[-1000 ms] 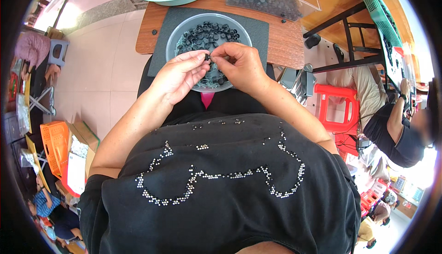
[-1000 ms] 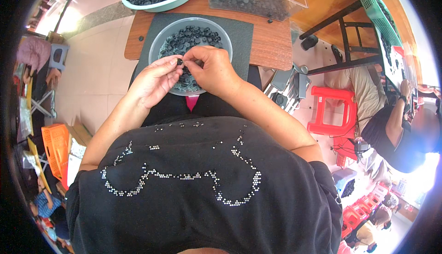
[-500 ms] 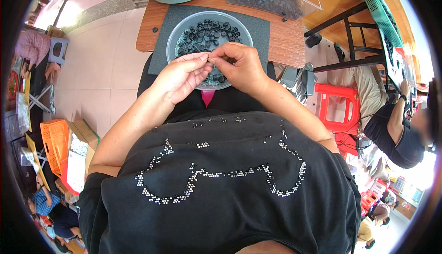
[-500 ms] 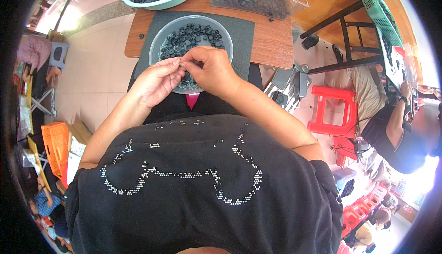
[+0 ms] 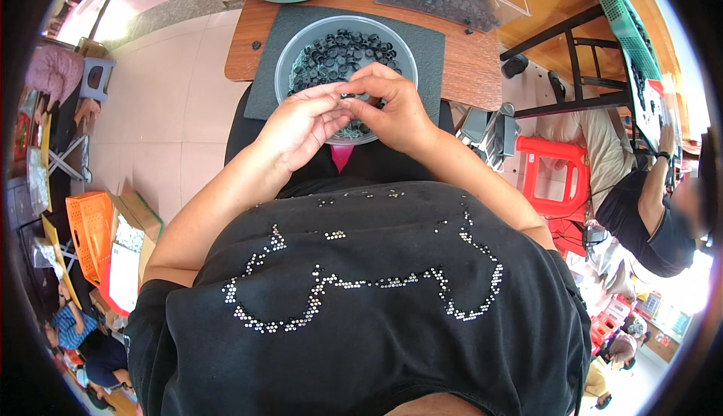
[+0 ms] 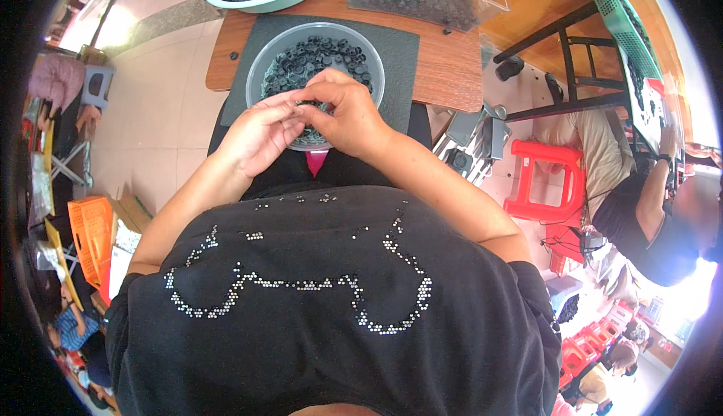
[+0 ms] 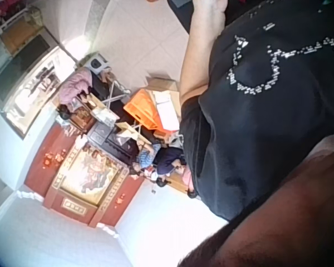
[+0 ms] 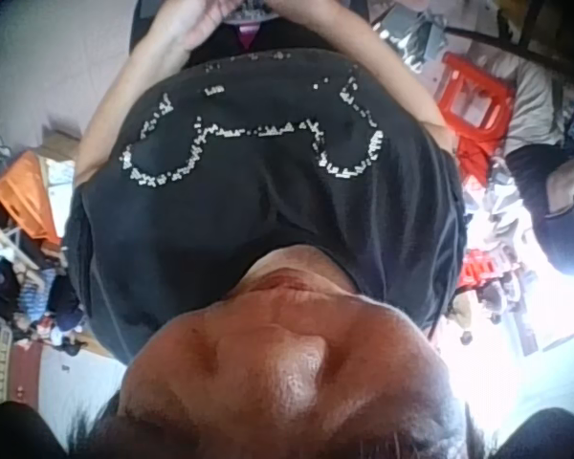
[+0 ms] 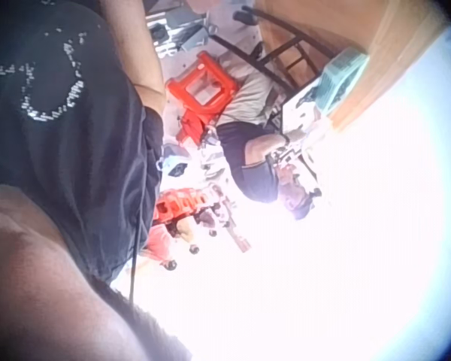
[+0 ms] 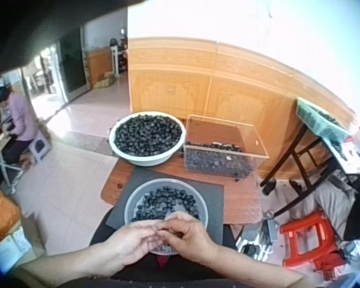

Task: The person repeatedly takes small plastic caps and metal pins from a bowl and assembles them together by inserting the pins into the caps by hand.

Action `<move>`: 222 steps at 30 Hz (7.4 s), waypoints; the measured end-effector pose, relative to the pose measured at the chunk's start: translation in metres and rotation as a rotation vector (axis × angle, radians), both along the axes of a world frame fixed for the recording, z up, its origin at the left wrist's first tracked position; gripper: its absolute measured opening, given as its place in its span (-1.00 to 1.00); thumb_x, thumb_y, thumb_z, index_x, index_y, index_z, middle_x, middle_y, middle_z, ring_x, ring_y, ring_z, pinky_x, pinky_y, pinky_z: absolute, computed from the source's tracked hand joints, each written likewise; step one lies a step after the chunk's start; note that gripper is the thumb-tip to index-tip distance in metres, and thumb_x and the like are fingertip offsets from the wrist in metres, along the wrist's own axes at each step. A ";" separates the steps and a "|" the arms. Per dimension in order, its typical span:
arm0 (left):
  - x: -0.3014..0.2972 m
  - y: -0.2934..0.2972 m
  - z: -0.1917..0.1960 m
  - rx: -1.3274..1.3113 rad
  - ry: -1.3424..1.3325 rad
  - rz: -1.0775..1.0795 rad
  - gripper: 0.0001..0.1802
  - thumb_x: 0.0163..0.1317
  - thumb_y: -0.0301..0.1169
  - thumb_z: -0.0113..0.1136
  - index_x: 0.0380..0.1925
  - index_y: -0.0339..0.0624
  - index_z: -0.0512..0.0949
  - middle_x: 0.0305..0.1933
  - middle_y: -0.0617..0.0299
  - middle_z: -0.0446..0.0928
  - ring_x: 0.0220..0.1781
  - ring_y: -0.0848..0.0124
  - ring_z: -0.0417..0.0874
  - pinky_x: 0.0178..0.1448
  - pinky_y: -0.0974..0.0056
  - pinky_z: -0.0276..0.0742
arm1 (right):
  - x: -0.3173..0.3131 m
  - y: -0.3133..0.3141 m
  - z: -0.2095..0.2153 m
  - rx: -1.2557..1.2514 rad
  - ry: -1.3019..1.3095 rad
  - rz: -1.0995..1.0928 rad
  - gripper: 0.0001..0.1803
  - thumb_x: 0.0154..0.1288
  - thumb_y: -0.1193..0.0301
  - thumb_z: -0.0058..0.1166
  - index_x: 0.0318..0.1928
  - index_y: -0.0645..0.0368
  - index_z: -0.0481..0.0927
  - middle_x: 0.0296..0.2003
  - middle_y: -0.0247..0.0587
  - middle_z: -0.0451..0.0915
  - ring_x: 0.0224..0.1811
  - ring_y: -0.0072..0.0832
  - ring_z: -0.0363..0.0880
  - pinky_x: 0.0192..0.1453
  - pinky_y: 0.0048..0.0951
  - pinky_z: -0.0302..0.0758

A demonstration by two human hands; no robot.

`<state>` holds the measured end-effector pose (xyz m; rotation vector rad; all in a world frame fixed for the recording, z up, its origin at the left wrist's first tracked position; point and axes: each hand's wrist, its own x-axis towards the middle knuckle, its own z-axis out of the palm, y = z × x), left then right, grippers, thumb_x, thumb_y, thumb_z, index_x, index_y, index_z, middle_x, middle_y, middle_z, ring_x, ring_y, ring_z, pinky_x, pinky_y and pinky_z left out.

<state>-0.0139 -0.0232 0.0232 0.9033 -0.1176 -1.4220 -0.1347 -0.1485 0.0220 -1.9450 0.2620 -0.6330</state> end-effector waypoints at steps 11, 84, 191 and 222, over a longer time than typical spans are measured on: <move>0.034 -0.019 -0.033 0.241 -1.083 -0.014 -0.72 0.16 -0.50 0.12 -0.09 -0.17 0.55 -0.34 0.21 0.61 -0.33 0.49 0.56 -0.20 0.38 0.49 | -0.001 -0.037 -0.007 0.168 0.065 -0.208 -0.83 0.15 0.58 0.16 -0.22 0.23 0.53 -0.43 -0.43 0.55 -0.38 -0.77 0.46 -0.29 -0.71 0.42; -0.008 -0.027 0.042 -0.130 -0.262 0.099 -0.71 0.24 -0.52 0.08 -0.03 -0.35 0.49 -0.03 0.13 0.51 -0.01 0.45 0.51 0.15 0.38 0.44 | -0.012 -0.020 0.028 -0.382 -0.307 -0.208 -0.76 -0.06 0.68 0.24 -0.31 0.25 0.59 -0.40 -0.19 0.57 -0.43 -0.51 0.53 -0.40 -0.57 0.47; -0.027 -0.008 0.043 -0.237 -0.756 0.013 -0.68 0.35 -0.53 -0.12 0.07 -0.39 0.39 0.00 0.04 0.51 0.06 0.39 0.53 0.17 0.36 0.44 | -0.013 -0.021 0.018 0.526 -0.169 0.283 -0.60 0.17 0.49 0.18 0.05 0.22 0.49 -0.14 -0.33 0.53 -0.13 -0.66 0.47 -0.08 -0.57 0.49; -0.039 -0.005 0.045 -0.276 -0.837 0.087 -0.72 0.36 -0.54 -0.17 0.02 -0.35 0.43 -0.09 0.14 0.53 -0.03 0.46 0.54 0.10 0.38 0.46 | -0.012 -0.022 0.016 0.166 -0.207 0.207 -0.58 0.11 0.44 0.25 0.00 0.28 0.51 -0.28 -0.39 0.51 -0.42 -0.72 0.29 -0.32 -0.68 0.29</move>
